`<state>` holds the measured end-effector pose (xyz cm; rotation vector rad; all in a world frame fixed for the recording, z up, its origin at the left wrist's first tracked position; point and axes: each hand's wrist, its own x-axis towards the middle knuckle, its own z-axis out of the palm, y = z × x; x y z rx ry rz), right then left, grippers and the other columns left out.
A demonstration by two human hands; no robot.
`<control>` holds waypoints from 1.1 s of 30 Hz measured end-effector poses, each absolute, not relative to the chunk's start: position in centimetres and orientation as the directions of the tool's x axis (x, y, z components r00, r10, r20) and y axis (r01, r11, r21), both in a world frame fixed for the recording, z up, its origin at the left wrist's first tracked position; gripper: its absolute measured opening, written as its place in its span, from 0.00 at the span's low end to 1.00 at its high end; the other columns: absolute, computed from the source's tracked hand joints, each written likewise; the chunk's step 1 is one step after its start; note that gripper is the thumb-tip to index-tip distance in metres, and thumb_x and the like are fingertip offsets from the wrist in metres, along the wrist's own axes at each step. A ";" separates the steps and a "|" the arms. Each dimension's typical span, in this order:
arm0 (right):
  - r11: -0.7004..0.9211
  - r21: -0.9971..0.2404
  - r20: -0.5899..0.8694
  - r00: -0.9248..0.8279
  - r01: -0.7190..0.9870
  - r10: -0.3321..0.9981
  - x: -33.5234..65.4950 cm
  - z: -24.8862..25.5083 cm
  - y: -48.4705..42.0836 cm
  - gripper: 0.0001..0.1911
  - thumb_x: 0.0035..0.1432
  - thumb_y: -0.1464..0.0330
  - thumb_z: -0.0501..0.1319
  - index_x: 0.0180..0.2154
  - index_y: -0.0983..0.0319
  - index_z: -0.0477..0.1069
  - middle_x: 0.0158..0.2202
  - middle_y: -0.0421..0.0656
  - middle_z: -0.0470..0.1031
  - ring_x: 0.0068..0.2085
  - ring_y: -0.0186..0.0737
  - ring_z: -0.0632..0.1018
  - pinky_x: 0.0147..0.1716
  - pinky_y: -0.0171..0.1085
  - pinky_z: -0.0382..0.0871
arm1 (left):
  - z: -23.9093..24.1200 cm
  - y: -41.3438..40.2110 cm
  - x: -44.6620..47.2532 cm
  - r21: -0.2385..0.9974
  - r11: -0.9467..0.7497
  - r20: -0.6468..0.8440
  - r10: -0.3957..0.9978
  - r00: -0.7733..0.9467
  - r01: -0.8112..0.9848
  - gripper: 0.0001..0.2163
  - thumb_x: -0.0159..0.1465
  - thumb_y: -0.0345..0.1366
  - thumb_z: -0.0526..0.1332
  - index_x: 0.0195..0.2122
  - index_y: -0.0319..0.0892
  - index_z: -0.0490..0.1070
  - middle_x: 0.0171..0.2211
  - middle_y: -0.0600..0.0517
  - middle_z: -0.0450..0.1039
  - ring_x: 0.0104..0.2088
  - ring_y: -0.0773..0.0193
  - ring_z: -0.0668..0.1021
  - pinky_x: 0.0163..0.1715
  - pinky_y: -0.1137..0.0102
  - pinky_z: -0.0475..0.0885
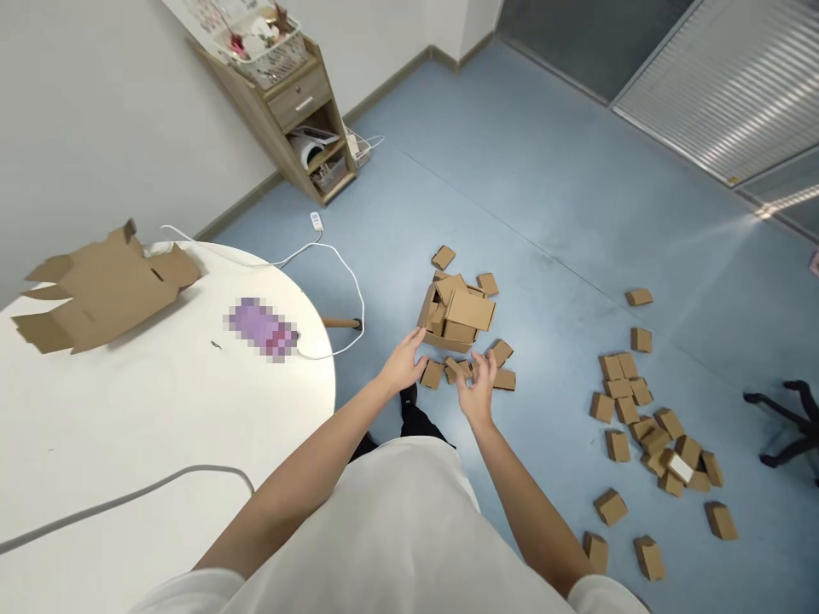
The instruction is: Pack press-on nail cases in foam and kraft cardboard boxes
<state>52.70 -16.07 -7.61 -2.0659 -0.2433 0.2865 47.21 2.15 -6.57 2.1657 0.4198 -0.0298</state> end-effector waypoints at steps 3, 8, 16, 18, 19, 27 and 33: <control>-0.466 -0.881 -0.119 0.921 0.074 0.371 50.5 -8.1 -15.1 0.20 0.52 0.67 0.53 0.49 0.58 0.62 0.60 0.50 0.45 0.57 0.45 0.62 0.51 0.47 0.61 | -6.2 2.7 43.2 0.789 -0.472 -0.257 0.328 0.909 0.394 0.24 0.57 0.32 0.54 0.56 0.38 0.58 0.55 0.42 0.62 0.55 0.54 0.66 0.54 0.58 0.60; -0.346 -0.929 -0.097 0.814 0.132 0.572 47.5 -7.9 -12.0 0.17 0.54 0.68 0.51 0.47 0.60 0.63 0.57 0.51 0.53 0.45 0.38 0.73 0.45 0.42 0.67 | -5.1 3.7 35.0 0.820 -0.180 -0.406 0.487 0.774 0.543 0.21 0.58 0.35 0.53 0.54 0.39 0.61 0.51 0.42 0.67 0.46 0.55 0.74 0.43 0.62 0.70; -0.182 -0.954 -0.031 0.524 0.238 0.851 39.6 -4.9 -4.8 0.18 0.54 0.64 0.53 0.46 0.63 0.62 0.44 0.50 0.70 0.33 0.36 0.75 0.36 0.40 0.70 | -1.1 2.8 18.7 0.877 0.064 -0.324 0.809 0.490 0.476 0.22 0.58 0.41 0.55 0.53 0.42 0.62 0.49 0.43 0.68 0.45 0.57 0.74 0.41 0.64 0.70; -0.142 -0.966 -0.046 0.398 0.216 0.916 35.6 -3.8 -3.0 0.17 0.54 0.63 0.53 0.45 0.63 0.63 0.41 0.49 0.71 0.32 0.38 0.76 0.35 0.41 0.70 | -0.4 1.9 13.6 0.899 0.125 -0.291 0.886 0.360 0.419 0.21 0.58 0.41 0.55 0.53 0.43 0.62 0.49 0.44 0.68 0.45 0.58 0.74 0.41 0.64 0.70; -0.127 -0.970 -0.057 0.320 0.205 0.946 33.3 -3.3 -2.2 0.17 0.54 0.63 0.54 0.44 0.63 0.63 0.39 0.49 0.72 0.32 0.38 0.76 0.34 0.41 0.70 | -0.3 1.3 10.9 0.911 0.157 -0.277 0.918 0.282 0.382 0.21 0.58 0.41 0.55 0.53 0.43 0.62 0.48 0.44 0.69 0.44 0.59 0.74 0.42 0.64 0.70; -0.081 -0.961 -0.183 -0.385 0.266 0.904 13.3 0.3 0.7 0.14 0.53 0.62 0.55 0.41 0.61 0.66 0.37 0.47 0.74 0.31 0.39 0.77 0.30 0.38 0.70 | -2.7 -3.2 -5.2 0.942 0.323 -0.277 0.901 -0.335 0.089 0.19 0.56 0.37 0.57 0.49 0.40 0.64 0.44 0.44 0.71 0.38 0.62 0.76 0.39 0.65 0.71; 0.022 -0.930 -0.247 -0.669 0.366 0.701 6.3 1.0 1.0 0.15 0.51 0.64 0.55 0.42 0.58 0.68 0.40 0.44 0.74 0.35 0.38 0.76 0.26 0.34 0.67 | -2.9 -4.6 -9.1 0.940 0.333 -0.330 0.830 -0.450 -0.076 0.19 0.55 0.37 0.59 0.48 0.39 0.64 0.42 0.44 0.71 0.38 0.62 0.76 0.41 0.64 0.71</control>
